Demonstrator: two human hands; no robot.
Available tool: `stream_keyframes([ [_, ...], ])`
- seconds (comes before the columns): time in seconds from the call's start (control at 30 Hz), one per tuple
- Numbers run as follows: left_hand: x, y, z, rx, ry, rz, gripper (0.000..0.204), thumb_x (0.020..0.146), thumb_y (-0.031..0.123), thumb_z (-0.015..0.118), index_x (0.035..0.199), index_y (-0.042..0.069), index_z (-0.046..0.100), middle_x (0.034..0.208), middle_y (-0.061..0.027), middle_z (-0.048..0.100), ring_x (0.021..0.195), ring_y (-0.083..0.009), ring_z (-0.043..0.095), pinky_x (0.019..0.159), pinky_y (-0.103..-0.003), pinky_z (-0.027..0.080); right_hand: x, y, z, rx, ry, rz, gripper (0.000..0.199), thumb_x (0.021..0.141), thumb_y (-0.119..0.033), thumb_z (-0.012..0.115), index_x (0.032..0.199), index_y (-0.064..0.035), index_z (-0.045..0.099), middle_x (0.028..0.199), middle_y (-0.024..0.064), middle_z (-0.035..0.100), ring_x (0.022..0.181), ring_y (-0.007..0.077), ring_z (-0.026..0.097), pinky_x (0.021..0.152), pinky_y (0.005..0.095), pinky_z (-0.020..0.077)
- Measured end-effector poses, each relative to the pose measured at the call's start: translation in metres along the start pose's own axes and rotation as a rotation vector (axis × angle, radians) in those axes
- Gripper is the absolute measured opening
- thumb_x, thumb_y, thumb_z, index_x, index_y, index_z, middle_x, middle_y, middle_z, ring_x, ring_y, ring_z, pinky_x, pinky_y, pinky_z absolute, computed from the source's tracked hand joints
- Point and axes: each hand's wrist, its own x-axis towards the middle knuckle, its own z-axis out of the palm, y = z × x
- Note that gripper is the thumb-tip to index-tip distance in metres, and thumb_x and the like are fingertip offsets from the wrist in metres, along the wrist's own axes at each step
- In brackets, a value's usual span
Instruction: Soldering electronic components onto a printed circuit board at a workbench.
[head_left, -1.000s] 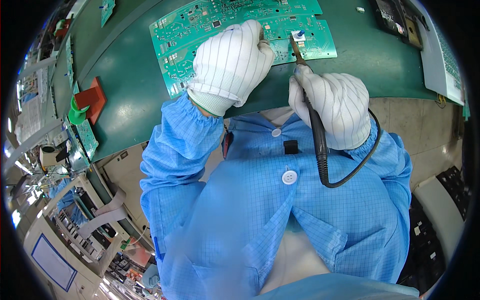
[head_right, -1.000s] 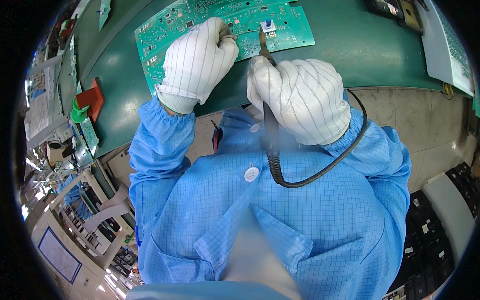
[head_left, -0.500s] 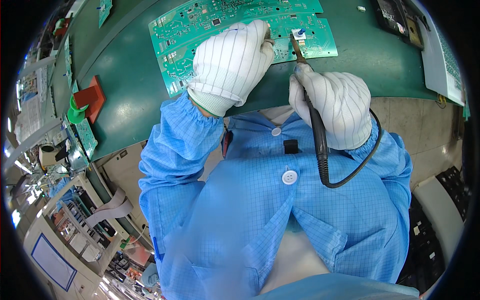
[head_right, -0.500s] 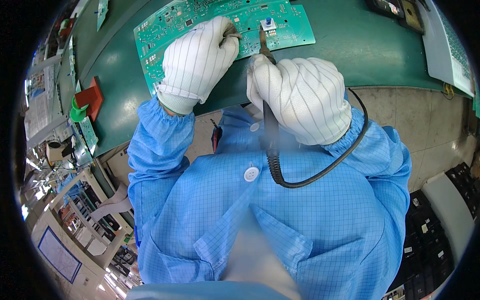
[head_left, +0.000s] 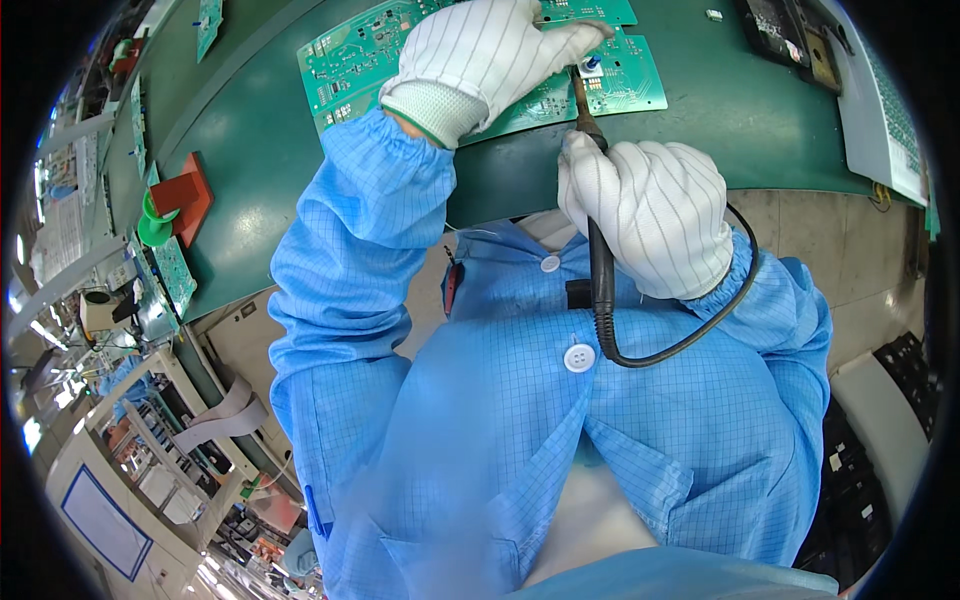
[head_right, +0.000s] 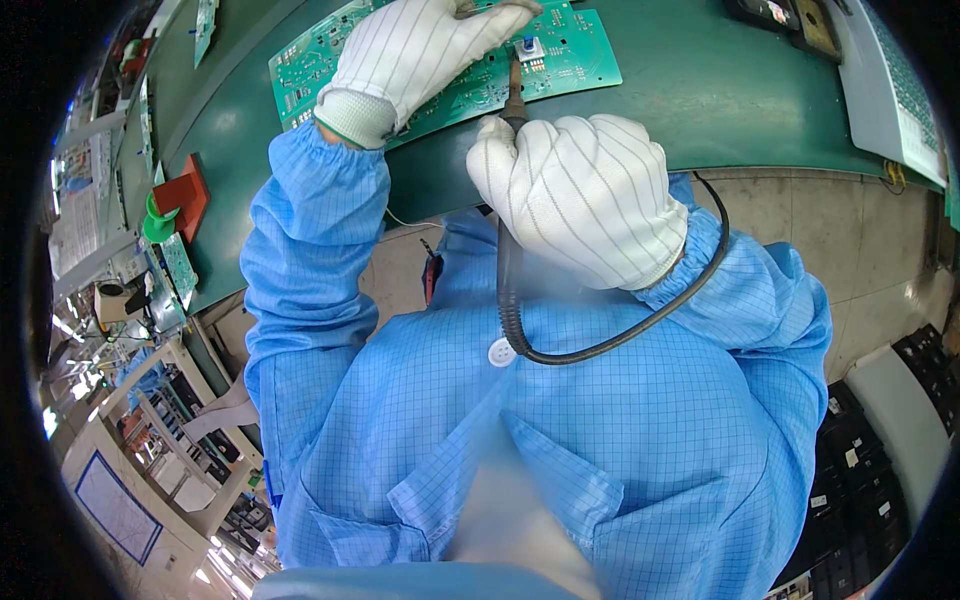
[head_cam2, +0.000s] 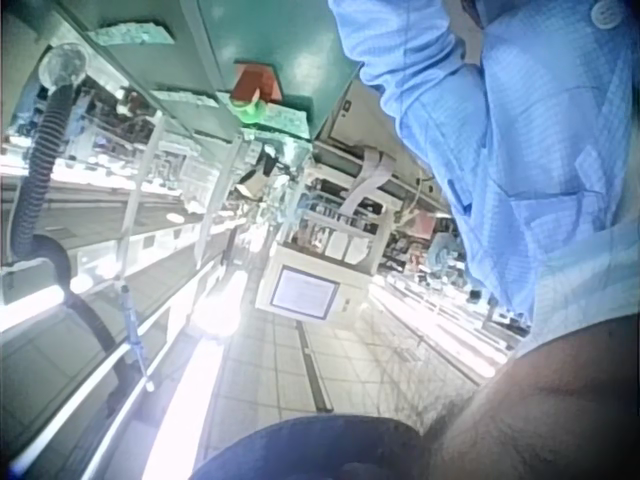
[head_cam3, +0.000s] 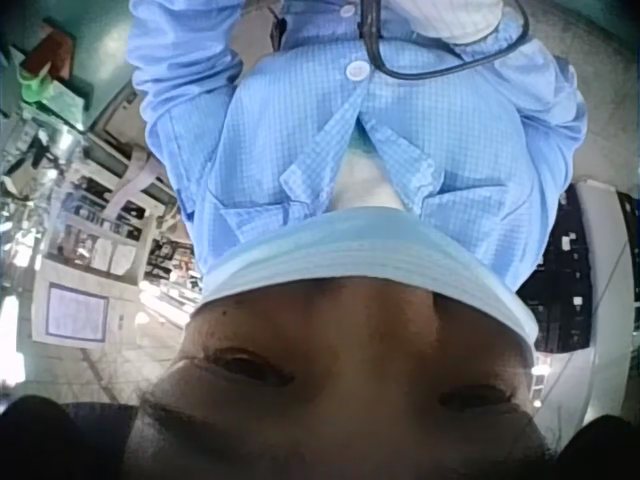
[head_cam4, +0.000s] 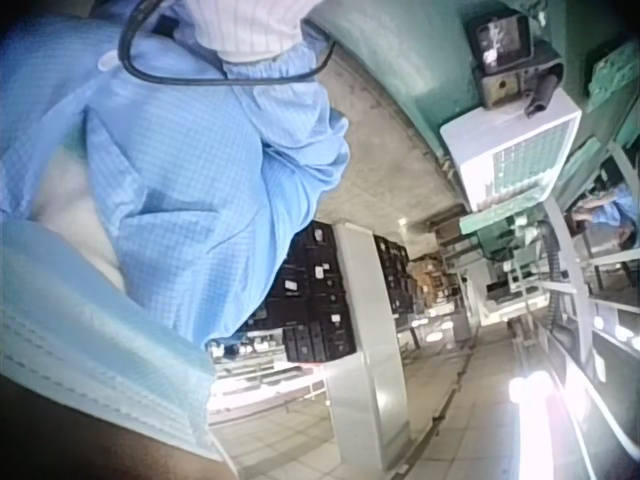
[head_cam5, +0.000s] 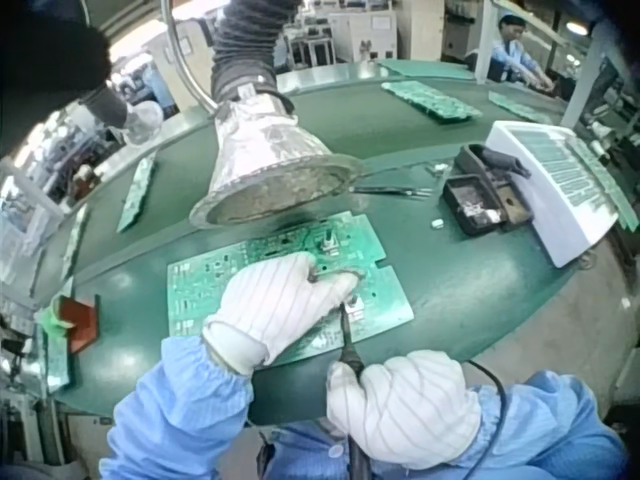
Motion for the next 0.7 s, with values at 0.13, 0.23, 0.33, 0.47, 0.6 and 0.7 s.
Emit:
stream_keyframes([
  [0.13,0.030,0.005,-0.014,-0.155,-0.621,-0.423,0.043,0.092,0.055,0.057,0.094,0.015,0.071,0.079,-0.0193,0.064,0.078,-0.0368,0.067,0.069,-0.046,0.054,-0.002,0.000,-0.002,-0.001,-0.048,0.012,0.026,0.074,-0.008,0.078,0.097,-0.0038,0.068,0.071,0.0038,0.056,0.059,0.0181,0.059,0.052,0.0312,0.0474],
  [0.23,0.021,0.002,0.001,-0.210,-0.605,-0.659,0.068,0.087,0.070,0.055,0.083,0.004,0.071,0.080,-0.0239,0.068,0.083,-0.0402,0.068,0.074,-0.047,0.054,-0.002,0.001,-0.002,0.017,-0.013,0.015,0.028,0.073,-0.009,0.079,0.098,-0.0041,0.068,0.070,0.0037,0.055,0.059,0.0182,0.060,0.053,0.0313,0.0476],
  [0.33,0.025,0.002,-0.004,-0.221,-0.623,-0.609,0.073,0.087,0.069,0.055,0.079,-0.001,0.069,0.080,-0.0245,0.069,0.083,-0.0402,0.068,0.075,-0.047,0.054,-0.002,0.004,-0.004,0.051,0.005,0.019,0.029,0.073,-0.008,0.080,0.100,-0.0040,0.069,0.070,0.0032,0.055,0.060,0.0183,0.060,0.053,0.0309,0.0483],
  [0.47,0.031,0.001,-0.006,-0.225,-0.665,-0.637,0.071,0.087,0.069,0.055,0.081,0.001,0.070,0.080,-0.0242,0.069,0.083,-0.0405,0.068,0.075,-0.047,0.054,-0.003,0.009,-0.001,0.098,0.031,0.023,0.017,0.078,-0.015,0.070,0.091,-0.0056,0.063,0.068,0.0026,0.051,0.058,0.0152,0.055,0.048,0.0305,0.0434],
  [0.6,0.031,-0.001,-0.011,-0.238,-0.746,-0.581,0.059,0.090,0.065,0.053,0.085,0.010,0.072,0.081,-0.0223,0.069,0.082,-0.0407,0.067,0.075,-0.048,0.054,-0.004,0.017,-0.013,0.250,0.123,0.028,0.028,0.070,-0.001,0.080,0.096,-0.0009,0.069,0.066,0.0062,0.059,0.053,0.0208,0.061,0.051,0.0313,0.0490],
  [0.7,0.008,0.002,-0.016,-0.172,-0.497,-0.372,0.046,0.093,0.057,0.053,0.091,0.015,0.071,0.084,-0.0211,0.069,0.081,-0.0406,0.067,0.074,-0.048,0.053,-0.008,0.027,-0.029,0.318,0.091,0.133,0.027,0.068,0.003,0.080,0.092,0.0000,0.068,0.062,0.0079,0.060,0.051,0.0234,0.061,0.050,0.0336,0.0493],
])
